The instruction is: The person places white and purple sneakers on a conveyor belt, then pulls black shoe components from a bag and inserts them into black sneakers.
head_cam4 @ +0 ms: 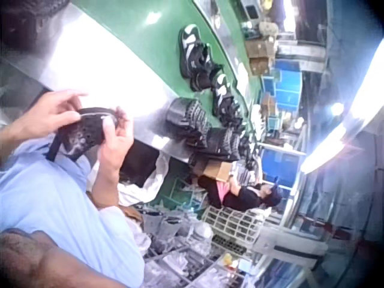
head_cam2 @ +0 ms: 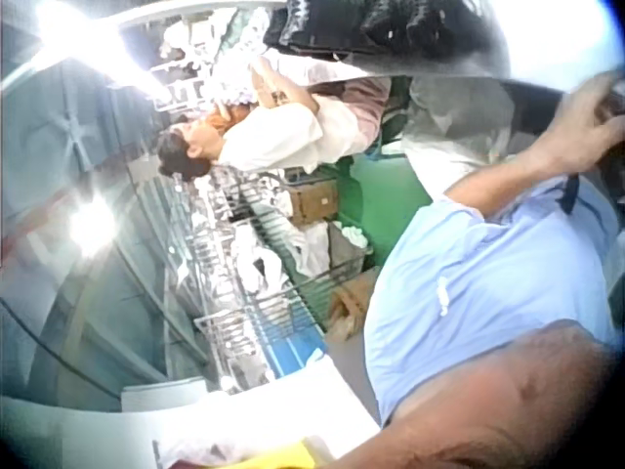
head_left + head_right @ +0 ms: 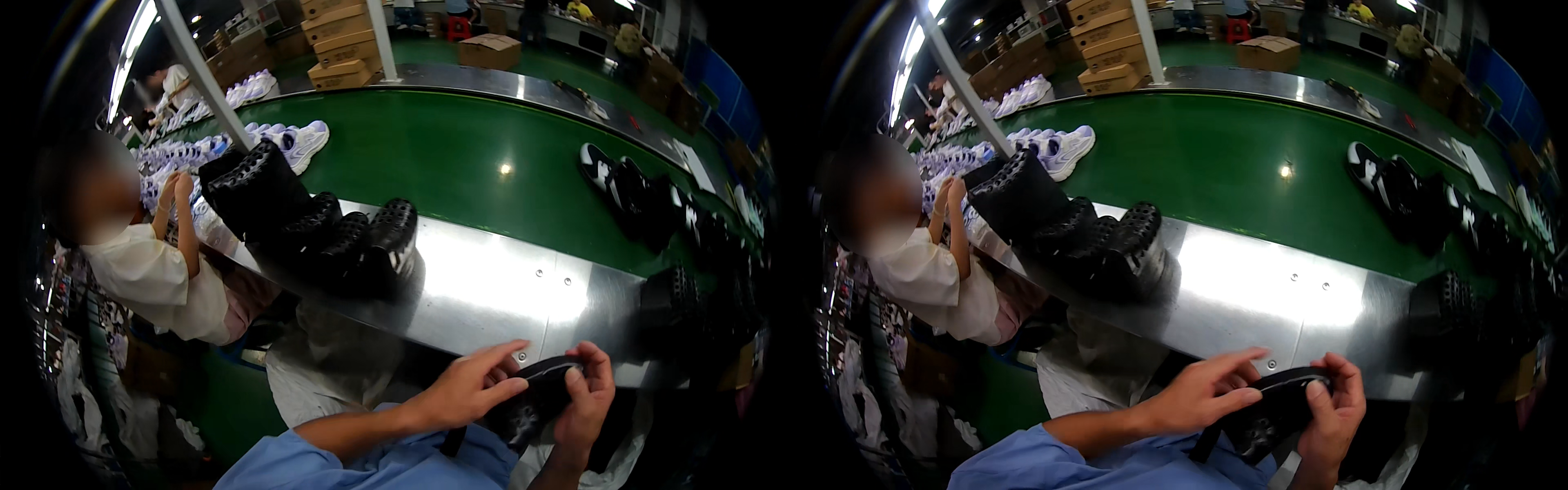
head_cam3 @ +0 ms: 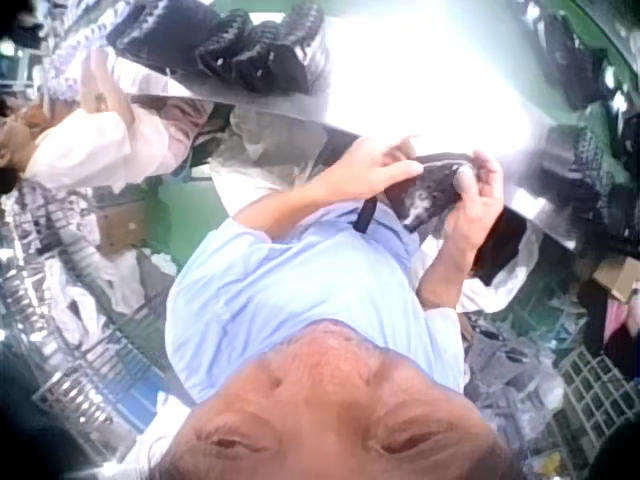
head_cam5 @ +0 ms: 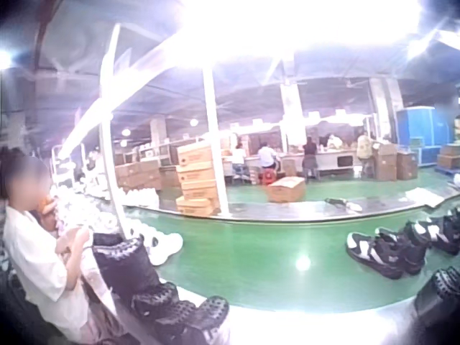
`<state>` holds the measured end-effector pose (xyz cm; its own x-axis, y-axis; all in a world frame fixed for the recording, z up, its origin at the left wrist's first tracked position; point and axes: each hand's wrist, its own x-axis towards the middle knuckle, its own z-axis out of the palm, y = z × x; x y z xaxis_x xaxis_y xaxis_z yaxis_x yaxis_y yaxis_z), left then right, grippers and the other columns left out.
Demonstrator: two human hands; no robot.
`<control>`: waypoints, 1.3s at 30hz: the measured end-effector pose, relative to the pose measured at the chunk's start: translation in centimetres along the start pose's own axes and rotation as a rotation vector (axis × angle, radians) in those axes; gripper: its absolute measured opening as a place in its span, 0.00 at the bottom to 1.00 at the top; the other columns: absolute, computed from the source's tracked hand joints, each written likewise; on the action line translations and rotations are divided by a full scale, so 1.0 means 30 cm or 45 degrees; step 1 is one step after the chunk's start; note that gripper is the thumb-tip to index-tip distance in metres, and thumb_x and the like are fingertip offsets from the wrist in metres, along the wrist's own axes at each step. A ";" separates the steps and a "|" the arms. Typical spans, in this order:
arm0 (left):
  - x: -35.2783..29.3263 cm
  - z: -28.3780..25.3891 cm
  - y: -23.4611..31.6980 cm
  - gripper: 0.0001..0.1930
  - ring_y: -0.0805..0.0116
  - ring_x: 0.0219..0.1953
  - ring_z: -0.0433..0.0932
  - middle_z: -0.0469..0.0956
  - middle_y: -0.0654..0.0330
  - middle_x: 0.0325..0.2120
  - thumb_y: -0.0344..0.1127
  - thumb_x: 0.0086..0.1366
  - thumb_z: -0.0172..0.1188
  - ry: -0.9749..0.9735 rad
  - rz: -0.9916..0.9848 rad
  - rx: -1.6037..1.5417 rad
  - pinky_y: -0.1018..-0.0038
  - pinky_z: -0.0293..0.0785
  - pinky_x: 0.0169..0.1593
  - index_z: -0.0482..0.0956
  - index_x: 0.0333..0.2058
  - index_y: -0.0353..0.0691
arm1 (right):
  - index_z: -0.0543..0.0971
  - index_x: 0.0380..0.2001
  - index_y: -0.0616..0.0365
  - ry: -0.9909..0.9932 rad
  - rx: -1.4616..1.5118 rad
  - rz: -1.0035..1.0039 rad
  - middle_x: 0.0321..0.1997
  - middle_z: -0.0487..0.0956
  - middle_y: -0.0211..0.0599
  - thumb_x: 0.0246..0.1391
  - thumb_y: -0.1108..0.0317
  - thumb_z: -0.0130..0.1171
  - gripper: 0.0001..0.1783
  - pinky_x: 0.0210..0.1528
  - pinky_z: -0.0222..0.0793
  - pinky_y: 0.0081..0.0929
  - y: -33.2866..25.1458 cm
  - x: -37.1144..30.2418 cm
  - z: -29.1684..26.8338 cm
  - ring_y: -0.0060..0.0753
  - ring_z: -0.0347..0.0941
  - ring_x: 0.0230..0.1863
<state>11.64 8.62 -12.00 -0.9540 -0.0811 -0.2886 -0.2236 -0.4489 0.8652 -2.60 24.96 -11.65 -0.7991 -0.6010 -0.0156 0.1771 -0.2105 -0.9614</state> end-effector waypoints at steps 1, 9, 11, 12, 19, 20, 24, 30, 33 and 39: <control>-0.069 -0.009 0.024 0.38 0.59 0.60 0.77 0.74 0.49 0.60 0.38 0.69 0.69 0.219 0.343 0.403 0.66 0.76 0.62 0.63 0.73 0.40 | 0.72 0.59 0.68 0.073 0.067 -0.038 0.54 0.77 0.43 0.60 0.71 0.64 0.25 0.58 0.73 0.28 -0.013 0.032 0.036 0.29 0.75 0.53; -0.285 -0.127 0.093 0.42 0.36 0.60 0.74 0.67 0.35 0.61 0.29 0.47 0.77 1.288 1.244 1.652 0.52 0.76 0.61 0.73 0.64 0.41 | 0.67 0.66 0.66 -0.293 0.219 -0.158 0.60 0.75 0.48 0.69 0.60 0.59 0.30 0.57 0.75 0.26 -0.036 0.126 0.513 0.33 0.78 0.53; -0.345 -0.212 0.200 0.39 0.41 0.59 0.75 0.72 0.41 0.58 0.28 0.49 0.78 1.527 1.274 1.726 0.54 0.74 0.62 0.73 0.61 0.36 | 0.54 0.76 0.65 -0.488 0.200 -0.282 0.71 0.65 0.55 0.66 0.42 0.60 0.50 0.64 0.70 0.37 -0.067 0.164 0.565 0.44 0.73 0.63; -0.374 -0.274 0.229 0.39 0.46 0.58 0.76 0.74 0.45 0.56 0.29 0.50 0.80 1.676 1.244 1.542 0.59 0.73 0.62 0.72 0.61 0.35 | 0.60 0.73 0.67 -0.421 0.161 -0.419 0.68 0.69 0.55 0.64 0.42 0.62 0.48 0.63 0.71 0.41 -0.070 0.175 0.568 0.46 0.74 0.62; -0.365 -0.573 0.333 0.38 0.47 0.53 0.81 0.79 0.44 0.53 0.39 0.58 0.77 2.245 0.720 1.706 0.58 0.76 0.57 0.68 0.65 0.41 | 0.77 0.52 0.71 -0.533 0.144 0.023 0.49 0.83 0.49 0.63 0.72 0.64 0.18 0.55 0.78 0.35 0.008 0.106 0.209 0.38 0.82 0.48; -0.341 -0.585 0.329 0.39 0.43 0.53 0.81 0.81 0.42 0.51 0.43 0.59 0.76 2.263 0.491 1.689 0.56 0.76 0.57 0.68 0.65 0.43 | 0.78 0.48 0.70 -0.457 0.051 0.062 0.45 0.84 0.48 0.62 0.70 0.65 0.16 0.50 0.79 0.34 0.032 0.079 0.153 0.38 0.83 0.43; -0.329 -0.629 0.318 0.40 0.36 0.56 0.79 0.80 0.37 0.52 0.57 0.63 0.70 2.206 0.060 1.608 0.51 0.74 0.59 0.66 0.68 0.46 | 0.79 0.45 0.69 -0.145 -0.061 0.168 0.41 0.84 0.46 0.64 0.70 0.63 0.12 0.46 0.81 0.34 0.097 -0.074 -0.178 0.36 0.83 0.38; -0.384 -0.519 0.124 0.20 0.63 0.46 0.81 0.82 0.51 0.46 0.32 0.74 0.62 2.135 1.084 1.705 0.69 0.78 0.52 0.75 0.61 0.32 | 0.80 0.46 0.61 1.145 -0.548 0.169 0.37 0.83 0.35 0.65 0.68 0.64 0.10 0.37 0.76 0.25 0.391 -0.445 -1.033 0.25 0.78 0.34; -0.211 -0.264 -0.063 0.11 0.64 0.37 0.80 0.82 0.53 0.39 0.27 0.74 0.60 1.376 0.937 1.586 0.67 0.78 0.44 0.80 0.52 0.29 | 0.80 0.51 0.63 1.453 -0.847 0.502 0.43 0.84 0.39 0.57 0.68 0.70 0.20 0.45 0.76 0.31 0.640 -0.637 -1.433 0.33 0.79 0.42; 0.063 0.061 -0.173 0.10 0.58 0.25 0.75 0.78 0.56 0.25 0.20 0.58 0.68 0.251 0.739 1.849 0.66 0.68 0.29 0.83 0.39 0.35 | 0.76 0.59 0.68 1.192 -1.001 0.565 0.57 0.81 0.54 0.56 0.60 0.73 0.32 0.59 0.74 0.37 0.803 -0.711 -1.533 0.44 0.79 0.57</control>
<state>10.64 12.44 -16.27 -0.9602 -0.0940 0.2629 0.0451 0.8770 0.4784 -7.71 68.15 -47.10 -0.9112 0.3277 -0.2496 0.4006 0.5635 -0.7225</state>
